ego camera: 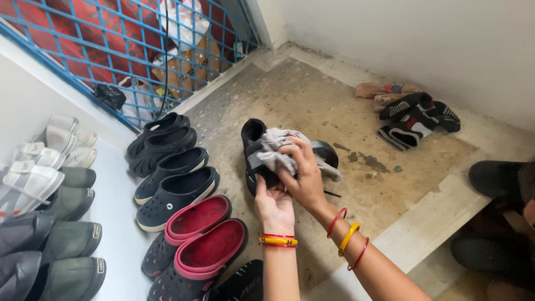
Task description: The person retrieves a pair of black sneakers from a cardboard box and wipes them with a cloth. They clean the exterior and interior of both shoes, then place them on a shelf among other footwear.
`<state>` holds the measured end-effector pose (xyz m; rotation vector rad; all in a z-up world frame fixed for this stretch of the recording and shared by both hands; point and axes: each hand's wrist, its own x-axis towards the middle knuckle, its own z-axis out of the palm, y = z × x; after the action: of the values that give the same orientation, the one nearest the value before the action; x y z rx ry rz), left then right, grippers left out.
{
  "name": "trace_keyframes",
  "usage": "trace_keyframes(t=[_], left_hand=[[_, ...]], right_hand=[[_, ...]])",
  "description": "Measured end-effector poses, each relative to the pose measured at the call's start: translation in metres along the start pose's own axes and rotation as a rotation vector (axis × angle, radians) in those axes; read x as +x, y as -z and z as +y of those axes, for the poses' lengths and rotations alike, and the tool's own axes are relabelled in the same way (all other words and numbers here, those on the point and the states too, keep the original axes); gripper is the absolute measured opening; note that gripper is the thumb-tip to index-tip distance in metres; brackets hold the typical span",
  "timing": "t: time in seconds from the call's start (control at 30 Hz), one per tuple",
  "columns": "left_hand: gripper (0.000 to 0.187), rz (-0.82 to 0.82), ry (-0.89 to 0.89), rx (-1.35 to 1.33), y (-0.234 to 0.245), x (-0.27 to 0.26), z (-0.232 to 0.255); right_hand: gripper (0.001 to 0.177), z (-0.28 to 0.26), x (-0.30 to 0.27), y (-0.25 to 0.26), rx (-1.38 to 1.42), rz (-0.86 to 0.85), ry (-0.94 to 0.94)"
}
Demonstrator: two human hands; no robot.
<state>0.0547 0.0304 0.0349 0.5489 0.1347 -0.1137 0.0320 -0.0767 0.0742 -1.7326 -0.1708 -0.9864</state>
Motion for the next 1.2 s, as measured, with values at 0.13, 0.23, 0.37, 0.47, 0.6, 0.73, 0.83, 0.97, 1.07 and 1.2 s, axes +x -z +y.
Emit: trace_keyframes(t=[0.13,0.23,0.37,0.47,0.6,0.73,0.83,0.97,1.07,1.2], left_hand=[[0.044,0.117,0.016,-0.114,0.019,-0.006,0.009],[0.047,0.046,-0.02,-0.142,0.016,-0.013,0.012],[0.049,0.097,0.002,-0.065,-0.007,-0.017,0.013],[0.05,0.095,0.047,0.046,-0.028,-0.019,-0.001],[0.051,-0.005,0.028,0.166,-0.048,-0.015,-0.025],[0.052,-0.02,0.058,0.142,-0.037,-0.011,-0.029],[0.051,0.066,0.031,0.083,-0.02,-0.011,-0.02],[0.053,0.051,-0.012,-0.024,-0.006,-0.015,-0.001],[0.055,0.055,-0.031,-0.022,-0.009,-0.015,-0.004],[0.058,0.121,0.009,0.066,-0.026,-0.01,-0.016]], right_hand=[[0.033,0.067,-0.025,0.028,-0.177,0.059,-0.153],[0.034,0.085,-0.023,0.06,-0.315,0.092,-0.353],[0.027,0.043,0.006,0.071,-0.305,0.227,-0.382],[0.024,-0.011,0.026,0.058,-0.149,0.192,-0.012],[0.031,-0.049,0.043,0.027,-0.107,0.162,0.18],[0.024,-0.014,0.025,0.017,-0.026,0.194,-0.053],[0.028,0.037,0.004,0.04,0.01,0.234,-0.315],[0.029,0.072,-0.006,0.076,-0.317,0.085,-0.377],[0.027,0.058,0.005,0.099,-0.318,0.118,-0.293],[0.027,0.008,0.023,0.069,-0.012,0.179,-0.148]])
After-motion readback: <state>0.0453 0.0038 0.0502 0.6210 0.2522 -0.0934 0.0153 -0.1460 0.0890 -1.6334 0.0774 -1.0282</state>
